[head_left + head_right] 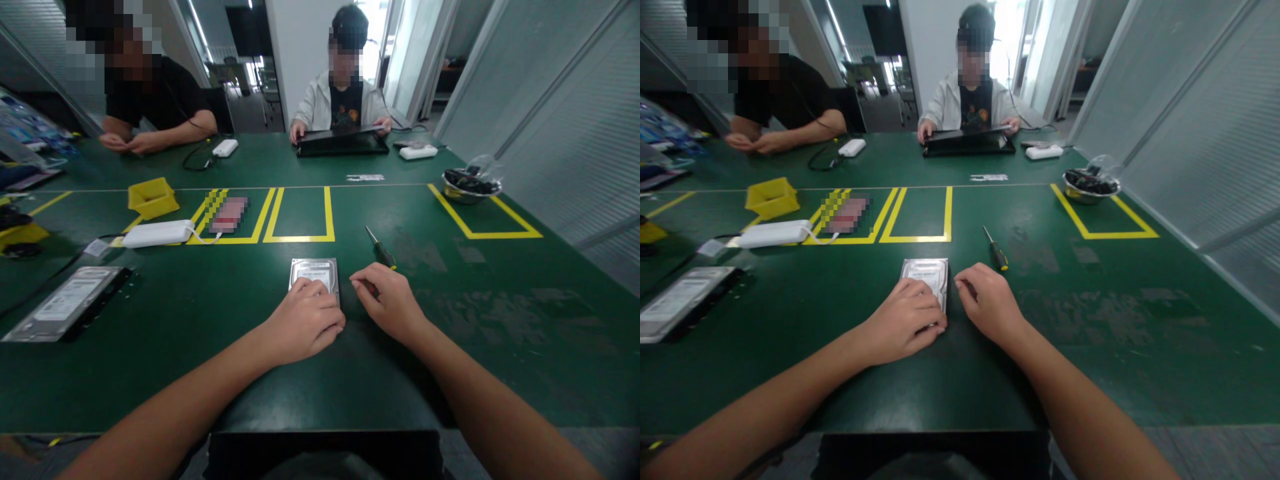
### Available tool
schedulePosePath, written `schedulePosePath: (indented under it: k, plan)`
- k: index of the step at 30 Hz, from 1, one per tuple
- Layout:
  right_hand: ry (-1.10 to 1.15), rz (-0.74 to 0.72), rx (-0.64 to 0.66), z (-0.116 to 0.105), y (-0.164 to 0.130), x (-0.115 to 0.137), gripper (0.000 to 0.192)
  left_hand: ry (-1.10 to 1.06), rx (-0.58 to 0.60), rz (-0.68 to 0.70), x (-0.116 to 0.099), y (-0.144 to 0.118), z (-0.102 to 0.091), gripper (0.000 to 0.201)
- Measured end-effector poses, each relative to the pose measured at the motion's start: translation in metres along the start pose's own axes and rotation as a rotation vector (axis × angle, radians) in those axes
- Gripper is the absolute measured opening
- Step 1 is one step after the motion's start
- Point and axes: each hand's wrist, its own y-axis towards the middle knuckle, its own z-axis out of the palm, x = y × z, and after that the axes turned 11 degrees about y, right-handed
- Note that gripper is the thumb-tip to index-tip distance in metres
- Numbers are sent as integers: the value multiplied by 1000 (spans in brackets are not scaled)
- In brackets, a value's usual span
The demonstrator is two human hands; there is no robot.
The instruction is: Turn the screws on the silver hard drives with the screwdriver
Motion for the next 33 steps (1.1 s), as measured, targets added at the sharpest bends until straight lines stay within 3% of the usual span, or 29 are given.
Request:
schedulePosePath:
  k: [12,22,29,33]
  plan:
    - [-579,157,-65,-18,7,-39,30,-47,-67,-36,-2,-4,5,12]
    - [-590,276,11,-17,11,-63,31,12,-108,-33,-5,-6,7,13]
    - [-574,281,-9,-17,17,-70,34,-3,-130,-50,-3,-10,5,10]
    - [-527,274,-88,-21,20,-70,30,10,-153,-16,0,-13,5,11]
